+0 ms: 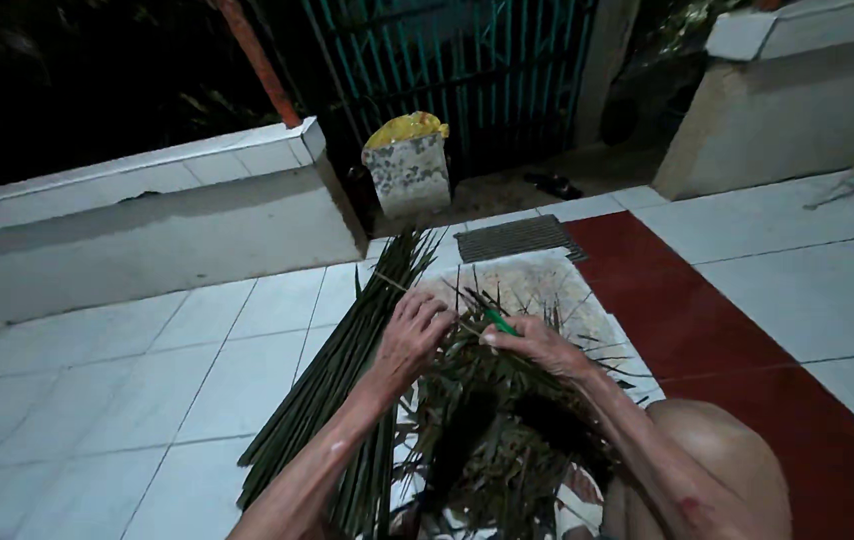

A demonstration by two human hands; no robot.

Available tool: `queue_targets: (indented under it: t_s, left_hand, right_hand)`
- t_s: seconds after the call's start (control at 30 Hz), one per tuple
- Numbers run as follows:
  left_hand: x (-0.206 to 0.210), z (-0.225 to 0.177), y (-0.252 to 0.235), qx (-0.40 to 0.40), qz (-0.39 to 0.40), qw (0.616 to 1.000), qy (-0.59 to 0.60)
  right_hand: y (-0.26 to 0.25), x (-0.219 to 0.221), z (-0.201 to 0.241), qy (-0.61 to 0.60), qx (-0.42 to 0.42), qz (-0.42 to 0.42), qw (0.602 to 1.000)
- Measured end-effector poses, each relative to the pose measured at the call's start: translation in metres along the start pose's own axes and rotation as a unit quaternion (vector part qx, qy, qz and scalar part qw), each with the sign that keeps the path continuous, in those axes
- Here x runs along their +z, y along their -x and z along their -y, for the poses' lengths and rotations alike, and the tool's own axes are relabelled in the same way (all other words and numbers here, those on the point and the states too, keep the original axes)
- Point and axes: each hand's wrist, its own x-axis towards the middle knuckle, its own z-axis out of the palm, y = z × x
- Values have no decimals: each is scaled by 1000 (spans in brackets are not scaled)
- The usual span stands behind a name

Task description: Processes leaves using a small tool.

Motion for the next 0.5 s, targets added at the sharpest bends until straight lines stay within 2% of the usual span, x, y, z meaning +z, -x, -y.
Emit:
queue_targets:
  t_s: [0.17, 0.23, 0.3, 0.4, 0.43, 0.5]
  left_hand:
    - [-8, 4, 8, 54, 57, 997, 8]
    - [-7, 5, 11, 53, 96, 994, 23]
    - [-4, 5, 15, 27, 124, 991, 38]
    - [-5, 3, 16, -69, 164, 980, 88]
    - [-8, 3, 14, -108, 185, 971, 107]
    - [-10, 4, 11, -164, 195, 957, 138]
  right_hand:
    - [0, -2, -4, 26, 17, 33, 999]
    - [0, -6, -7, 84, -10, -45, 995]
    - [0, -14, -7, 131, -52, -185, 973]
    - [2, -31, -2, 145, -111, -342, 922]
    - [2, -32, -2, 130, -116, -365, 915]
    - [3, -25, 0, 87, -110, -354, 925]
